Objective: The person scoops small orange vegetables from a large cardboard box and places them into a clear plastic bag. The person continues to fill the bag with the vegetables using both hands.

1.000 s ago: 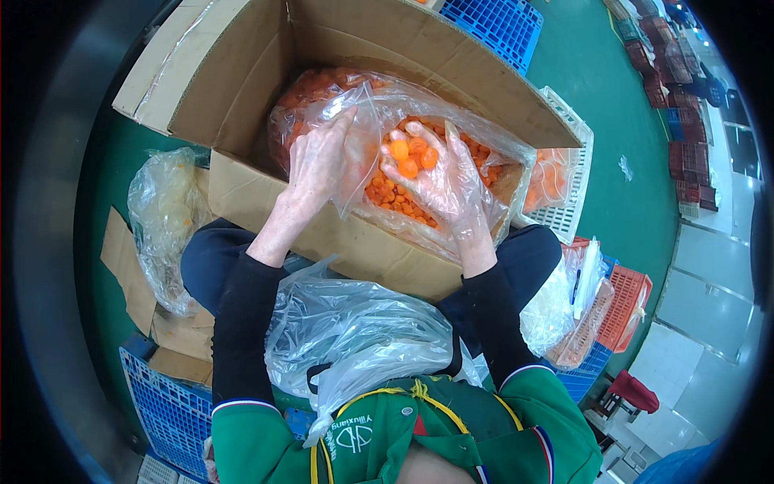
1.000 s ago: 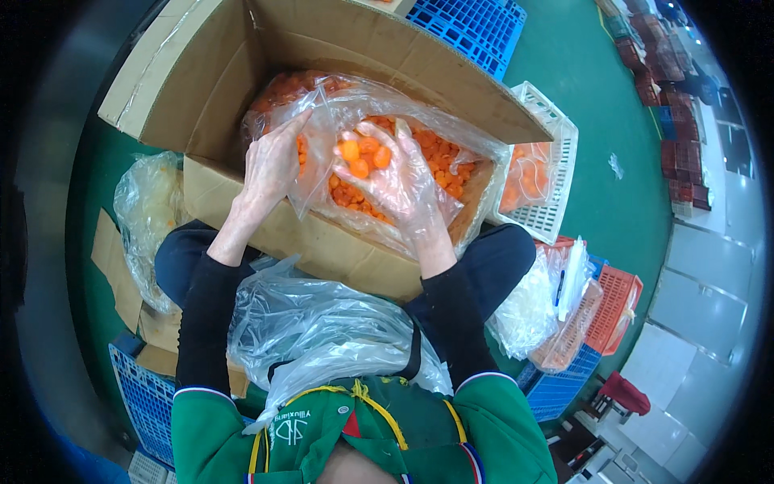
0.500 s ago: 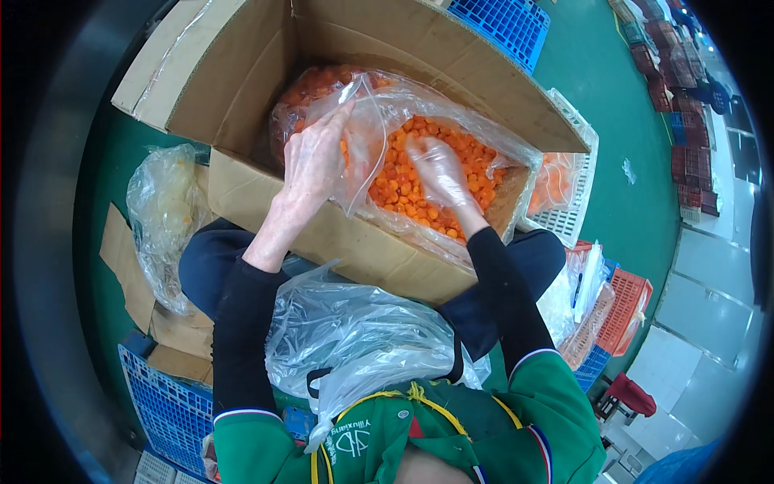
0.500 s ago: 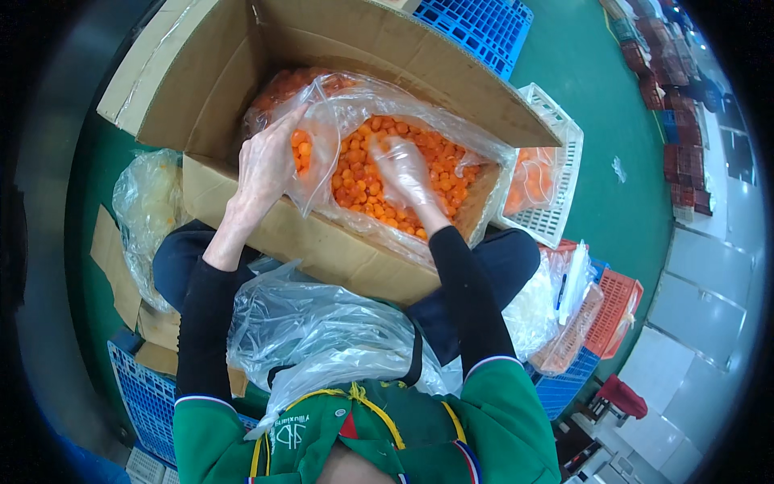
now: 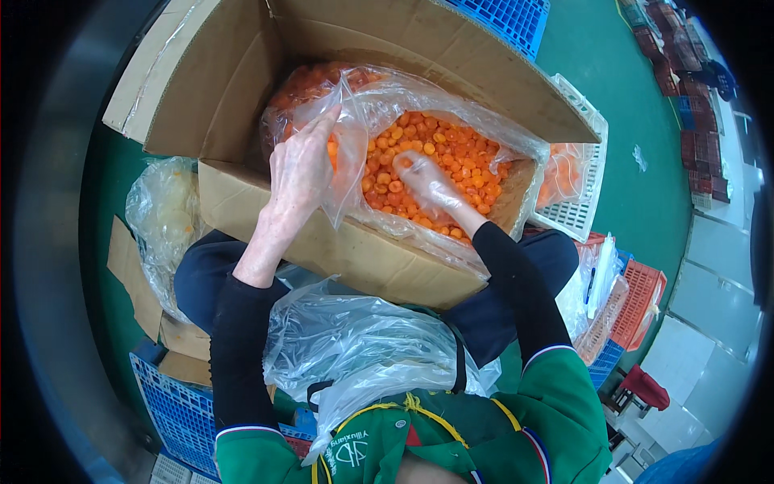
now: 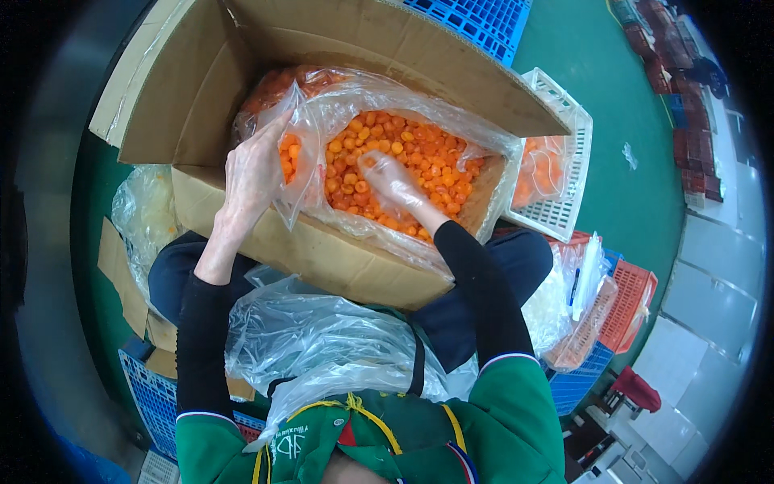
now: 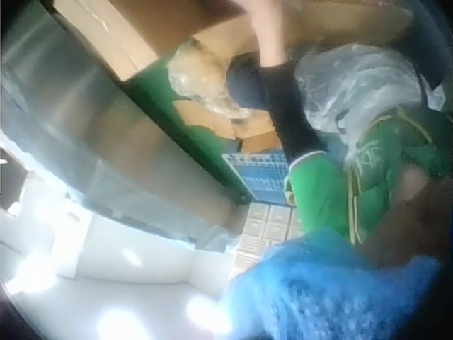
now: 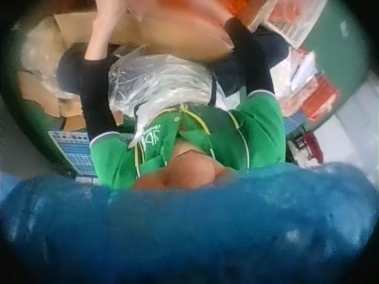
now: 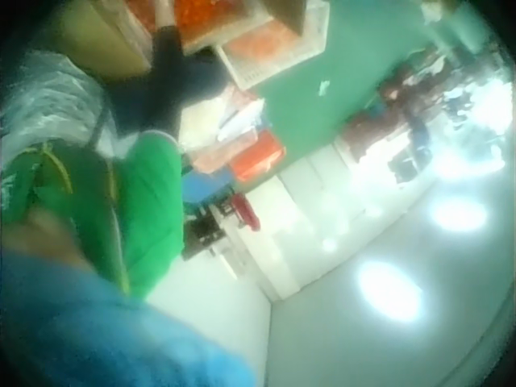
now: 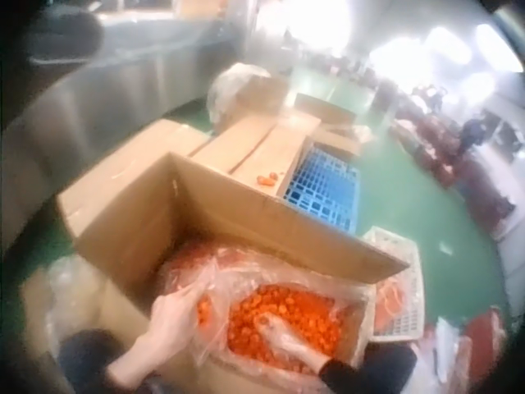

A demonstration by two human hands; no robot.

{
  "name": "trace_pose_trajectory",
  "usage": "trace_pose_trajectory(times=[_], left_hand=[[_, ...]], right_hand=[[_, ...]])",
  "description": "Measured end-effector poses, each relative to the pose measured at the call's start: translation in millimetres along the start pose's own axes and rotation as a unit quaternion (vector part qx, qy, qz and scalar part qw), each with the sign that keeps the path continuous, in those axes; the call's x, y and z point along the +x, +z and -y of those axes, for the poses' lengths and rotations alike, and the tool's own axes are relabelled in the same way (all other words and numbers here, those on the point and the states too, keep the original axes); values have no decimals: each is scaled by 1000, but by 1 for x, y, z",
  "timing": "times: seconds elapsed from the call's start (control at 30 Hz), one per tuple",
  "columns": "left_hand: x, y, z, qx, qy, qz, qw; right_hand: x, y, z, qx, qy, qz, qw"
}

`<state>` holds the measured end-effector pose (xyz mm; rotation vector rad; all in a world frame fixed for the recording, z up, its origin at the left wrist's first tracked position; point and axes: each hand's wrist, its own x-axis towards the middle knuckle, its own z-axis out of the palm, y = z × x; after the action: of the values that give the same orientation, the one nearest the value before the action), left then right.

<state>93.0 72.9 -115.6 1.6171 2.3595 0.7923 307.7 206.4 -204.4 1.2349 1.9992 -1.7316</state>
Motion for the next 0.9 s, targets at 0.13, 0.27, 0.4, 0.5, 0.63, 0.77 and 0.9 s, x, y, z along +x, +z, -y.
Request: trace_pose_trajectory(times=[0.13,0.27,0.4,0.5,0.63,0.77,0.9], left_hand=[[3,3,-3,5,-3,8,1000],[2,3,-3,15,-7,9,1000],[1,5,-6,14,0,5,1000],[-1,2,-8,8,-2,4,1000],[-1,-3,-11,4,-9,17,1000],[-4,-3,-6,1,5,-2,1000],[-7,-6,-3,-15,10,-26,999]], right_hand=[[3,-16,-21,391,5,11,920],[-15,-16,-8,615,-62,47,785],[-14,-20,-3,564,-43,31,824],[-11,-13,3,412,-46,-54,909],[-8,-4,-2,56,-97,-58,992],[5,21,-38,-302,-266,-100,910],[9,11,-15,-102,-68,3,992]])
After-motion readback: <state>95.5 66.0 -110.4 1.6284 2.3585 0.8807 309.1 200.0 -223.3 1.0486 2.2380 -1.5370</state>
